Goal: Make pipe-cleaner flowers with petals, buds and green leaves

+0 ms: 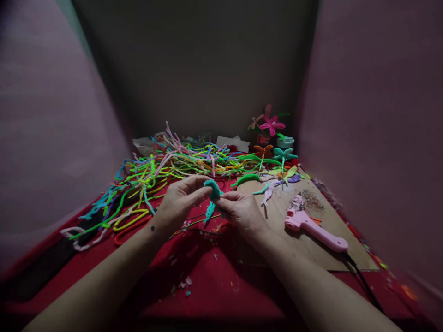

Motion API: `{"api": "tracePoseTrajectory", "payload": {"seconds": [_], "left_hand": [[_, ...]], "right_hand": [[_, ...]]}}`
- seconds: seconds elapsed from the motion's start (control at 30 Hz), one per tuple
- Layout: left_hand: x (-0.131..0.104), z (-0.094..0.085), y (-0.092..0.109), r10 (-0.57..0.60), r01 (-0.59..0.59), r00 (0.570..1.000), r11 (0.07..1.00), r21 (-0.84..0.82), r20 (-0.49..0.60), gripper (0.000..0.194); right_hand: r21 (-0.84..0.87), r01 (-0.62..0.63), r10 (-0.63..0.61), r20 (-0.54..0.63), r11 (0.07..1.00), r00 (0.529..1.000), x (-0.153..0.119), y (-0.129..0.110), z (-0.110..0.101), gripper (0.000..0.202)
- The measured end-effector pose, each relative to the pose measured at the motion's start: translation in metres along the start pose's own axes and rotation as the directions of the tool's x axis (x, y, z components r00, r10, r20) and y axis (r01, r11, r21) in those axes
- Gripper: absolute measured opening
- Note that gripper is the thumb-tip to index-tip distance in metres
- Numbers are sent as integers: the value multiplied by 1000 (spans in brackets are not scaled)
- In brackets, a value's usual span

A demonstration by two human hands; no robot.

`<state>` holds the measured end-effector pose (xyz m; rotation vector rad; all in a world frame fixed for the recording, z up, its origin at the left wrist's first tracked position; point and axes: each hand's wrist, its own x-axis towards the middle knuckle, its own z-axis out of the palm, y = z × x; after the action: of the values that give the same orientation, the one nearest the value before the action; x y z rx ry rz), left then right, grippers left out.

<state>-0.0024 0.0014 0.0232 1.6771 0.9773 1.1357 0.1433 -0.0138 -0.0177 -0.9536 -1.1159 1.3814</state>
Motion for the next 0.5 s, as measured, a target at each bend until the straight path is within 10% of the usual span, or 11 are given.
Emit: {"api": "tracePoseTrajectory", "payload": {"seconds": [0.5], "left_hand": [[-7,-5,-13,310,-280,950,886,369,-24,13]], "right_hand": [[-95,47,-49,-10,994,999,-2,1,3,18]]}}
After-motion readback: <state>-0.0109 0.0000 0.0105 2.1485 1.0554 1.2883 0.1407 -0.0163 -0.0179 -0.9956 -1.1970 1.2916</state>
